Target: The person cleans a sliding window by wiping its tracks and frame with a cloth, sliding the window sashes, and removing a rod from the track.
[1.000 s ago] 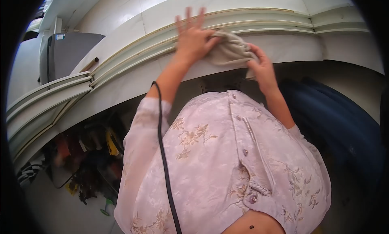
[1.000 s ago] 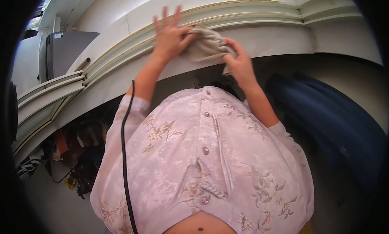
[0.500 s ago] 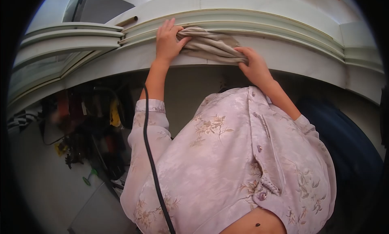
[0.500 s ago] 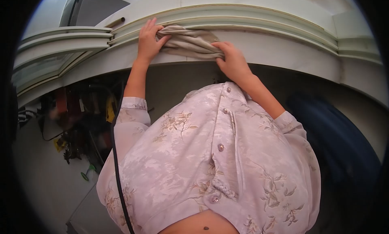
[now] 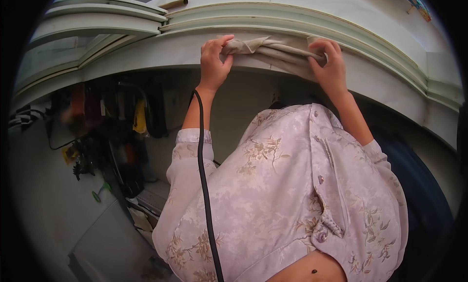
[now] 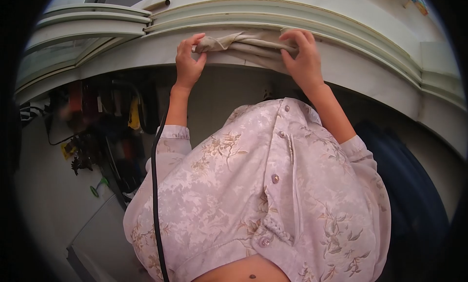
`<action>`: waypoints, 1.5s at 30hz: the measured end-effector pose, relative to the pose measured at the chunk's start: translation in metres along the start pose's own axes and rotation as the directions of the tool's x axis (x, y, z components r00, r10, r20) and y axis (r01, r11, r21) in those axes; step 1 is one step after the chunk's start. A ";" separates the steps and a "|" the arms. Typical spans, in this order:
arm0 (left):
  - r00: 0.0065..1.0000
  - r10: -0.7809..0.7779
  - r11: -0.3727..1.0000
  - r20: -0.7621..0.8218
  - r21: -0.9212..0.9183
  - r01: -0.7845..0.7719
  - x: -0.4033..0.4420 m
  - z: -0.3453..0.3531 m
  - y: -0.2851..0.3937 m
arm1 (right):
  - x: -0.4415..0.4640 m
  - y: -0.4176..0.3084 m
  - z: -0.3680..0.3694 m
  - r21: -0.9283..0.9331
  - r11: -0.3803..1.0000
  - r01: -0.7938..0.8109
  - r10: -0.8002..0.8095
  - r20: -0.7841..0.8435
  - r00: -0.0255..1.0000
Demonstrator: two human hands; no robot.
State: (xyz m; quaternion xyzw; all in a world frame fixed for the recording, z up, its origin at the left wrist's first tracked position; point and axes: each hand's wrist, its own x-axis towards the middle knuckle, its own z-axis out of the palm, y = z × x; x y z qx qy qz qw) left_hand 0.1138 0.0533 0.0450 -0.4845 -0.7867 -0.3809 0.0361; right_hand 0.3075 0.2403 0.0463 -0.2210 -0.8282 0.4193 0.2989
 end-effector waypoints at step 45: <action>0.879 -0.449 0.495 0.162 -0.774 0.396 0.009 0.010 -0.026 | -0.011 0.001 -0.031 0.458 0.538 -0.708 0.641 0.322 0.696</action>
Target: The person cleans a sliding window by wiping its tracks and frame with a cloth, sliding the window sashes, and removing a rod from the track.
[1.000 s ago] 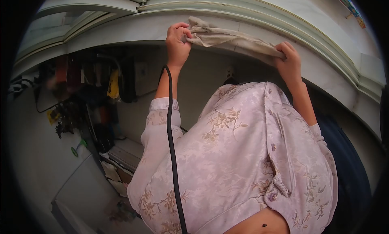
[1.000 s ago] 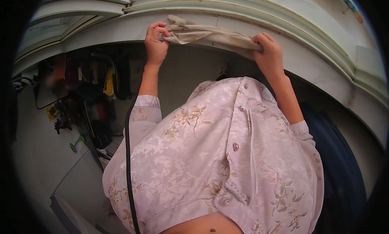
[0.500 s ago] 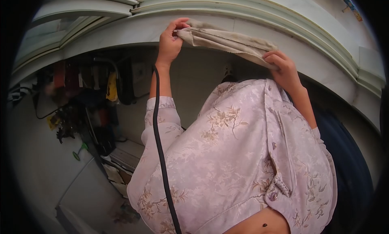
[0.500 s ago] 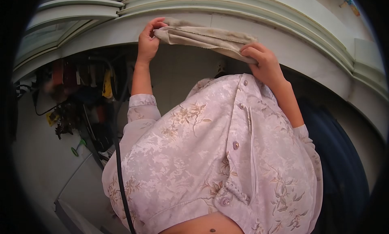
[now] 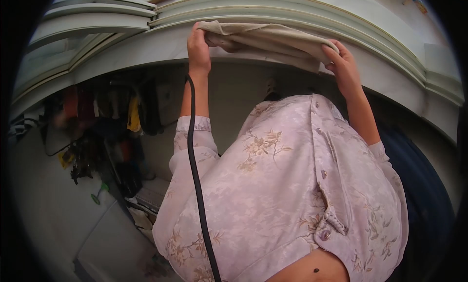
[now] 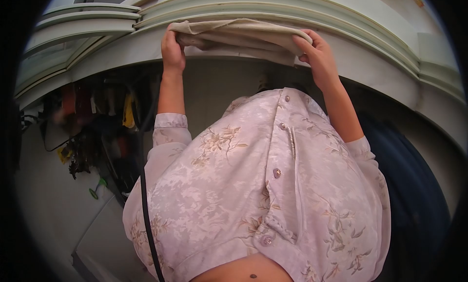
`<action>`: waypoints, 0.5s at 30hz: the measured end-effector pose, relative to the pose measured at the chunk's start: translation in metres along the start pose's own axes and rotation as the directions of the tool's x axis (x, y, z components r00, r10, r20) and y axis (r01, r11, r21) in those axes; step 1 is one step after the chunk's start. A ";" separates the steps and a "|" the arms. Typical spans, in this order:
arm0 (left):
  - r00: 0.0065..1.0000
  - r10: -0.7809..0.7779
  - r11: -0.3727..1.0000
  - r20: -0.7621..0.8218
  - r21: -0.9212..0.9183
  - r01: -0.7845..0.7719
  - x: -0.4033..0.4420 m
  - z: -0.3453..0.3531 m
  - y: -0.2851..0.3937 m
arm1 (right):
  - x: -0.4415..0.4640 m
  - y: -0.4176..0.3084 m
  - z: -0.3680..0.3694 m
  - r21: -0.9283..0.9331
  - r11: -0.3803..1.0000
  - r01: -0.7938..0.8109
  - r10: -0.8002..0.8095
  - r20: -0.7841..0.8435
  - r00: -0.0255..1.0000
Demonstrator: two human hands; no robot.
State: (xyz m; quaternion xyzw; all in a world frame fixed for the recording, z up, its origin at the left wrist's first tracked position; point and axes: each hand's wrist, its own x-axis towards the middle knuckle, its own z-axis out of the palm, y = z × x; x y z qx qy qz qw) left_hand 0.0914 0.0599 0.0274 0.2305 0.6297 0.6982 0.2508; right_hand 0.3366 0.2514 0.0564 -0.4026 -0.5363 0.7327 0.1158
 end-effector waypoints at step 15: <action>0.993 -0.113 0.732 -0.034 -0.678 0.060 -0.016 0.016 0.086 | 0.021 -0.024 0.009 -0.176 0.865 0.470 -0.473 0.026 0.881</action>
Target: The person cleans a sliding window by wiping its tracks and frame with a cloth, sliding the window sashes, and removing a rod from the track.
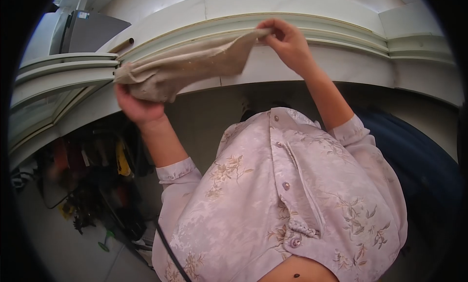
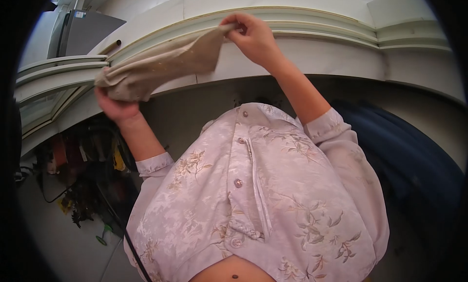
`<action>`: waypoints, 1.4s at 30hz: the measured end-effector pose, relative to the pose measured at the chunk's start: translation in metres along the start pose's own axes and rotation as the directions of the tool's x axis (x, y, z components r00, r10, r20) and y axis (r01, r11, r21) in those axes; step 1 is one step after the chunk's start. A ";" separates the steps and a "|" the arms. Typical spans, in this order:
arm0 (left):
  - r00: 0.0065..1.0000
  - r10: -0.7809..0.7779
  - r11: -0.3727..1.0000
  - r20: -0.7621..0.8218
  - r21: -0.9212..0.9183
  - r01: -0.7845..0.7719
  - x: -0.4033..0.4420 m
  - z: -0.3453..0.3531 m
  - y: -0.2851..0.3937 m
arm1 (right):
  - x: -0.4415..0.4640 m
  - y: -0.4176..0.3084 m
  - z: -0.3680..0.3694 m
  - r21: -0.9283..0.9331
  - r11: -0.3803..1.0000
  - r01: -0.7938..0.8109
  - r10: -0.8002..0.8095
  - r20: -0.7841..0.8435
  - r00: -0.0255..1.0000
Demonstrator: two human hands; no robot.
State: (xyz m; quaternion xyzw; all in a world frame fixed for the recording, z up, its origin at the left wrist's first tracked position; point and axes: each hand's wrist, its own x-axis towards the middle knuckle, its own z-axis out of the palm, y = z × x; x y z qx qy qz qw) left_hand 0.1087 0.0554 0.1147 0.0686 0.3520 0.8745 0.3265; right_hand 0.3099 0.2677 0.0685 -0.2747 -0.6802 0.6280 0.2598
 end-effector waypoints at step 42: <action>0.879 0.232 0.958 -0.417 0.257 -0.131 -0.037 -0.021 -0.087 | 0.044 0.004 0.100 -0.799 0.453 0.395 0.139 0.501 0.854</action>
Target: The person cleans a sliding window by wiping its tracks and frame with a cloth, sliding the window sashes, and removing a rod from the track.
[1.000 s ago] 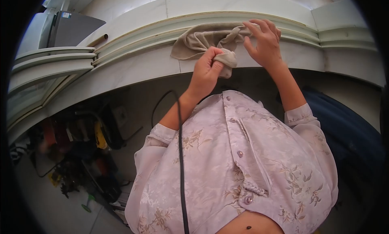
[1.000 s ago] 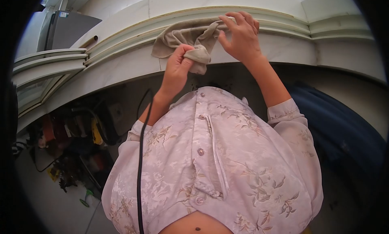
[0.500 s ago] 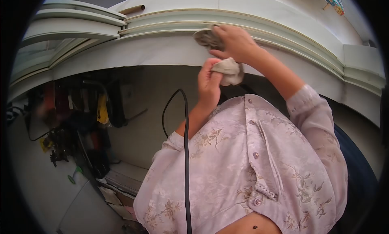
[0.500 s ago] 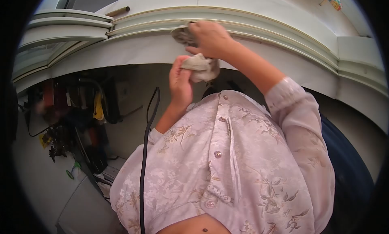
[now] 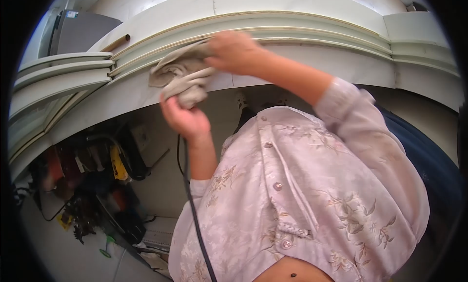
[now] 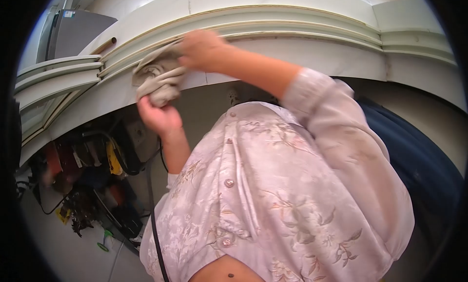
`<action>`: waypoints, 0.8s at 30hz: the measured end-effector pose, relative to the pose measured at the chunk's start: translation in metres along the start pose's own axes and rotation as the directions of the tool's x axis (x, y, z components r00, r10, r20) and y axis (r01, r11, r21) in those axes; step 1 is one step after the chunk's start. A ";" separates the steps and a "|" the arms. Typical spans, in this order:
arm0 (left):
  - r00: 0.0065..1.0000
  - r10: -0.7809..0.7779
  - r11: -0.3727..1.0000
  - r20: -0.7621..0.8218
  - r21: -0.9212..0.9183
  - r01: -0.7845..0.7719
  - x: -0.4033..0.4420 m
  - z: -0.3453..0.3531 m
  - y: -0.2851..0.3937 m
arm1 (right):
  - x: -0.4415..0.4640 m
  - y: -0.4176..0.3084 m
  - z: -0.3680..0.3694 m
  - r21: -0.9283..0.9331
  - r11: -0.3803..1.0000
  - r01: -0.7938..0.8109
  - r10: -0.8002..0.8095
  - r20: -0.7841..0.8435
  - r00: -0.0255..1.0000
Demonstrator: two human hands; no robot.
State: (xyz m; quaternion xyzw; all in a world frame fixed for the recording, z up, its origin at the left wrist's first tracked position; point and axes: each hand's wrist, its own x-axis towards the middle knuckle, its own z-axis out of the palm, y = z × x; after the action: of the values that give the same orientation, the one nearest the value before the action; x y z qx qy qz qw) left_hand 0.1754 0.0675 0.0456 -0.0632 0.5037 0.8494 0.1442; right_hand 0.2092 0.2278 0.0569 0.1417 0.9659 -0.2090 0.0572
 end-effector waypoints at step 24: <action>0.936 0.292 0.942 -0.198 -0.108 -0.316 0.042 -0.029 0.040 | 0.156 -0.136 0.055 0.239 0.838 0.491 -0.489 -0.068 0.869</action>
State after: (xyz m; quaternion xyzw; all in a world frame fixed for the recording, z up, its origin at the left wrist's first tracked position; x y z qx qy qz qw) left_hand 0.1218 0.0315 0.0547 -0.0702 0.4581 0.8853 -0.0397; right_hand 0.0227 0.1249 0.0331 -0.1034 0.9362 -0.3354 -0.0184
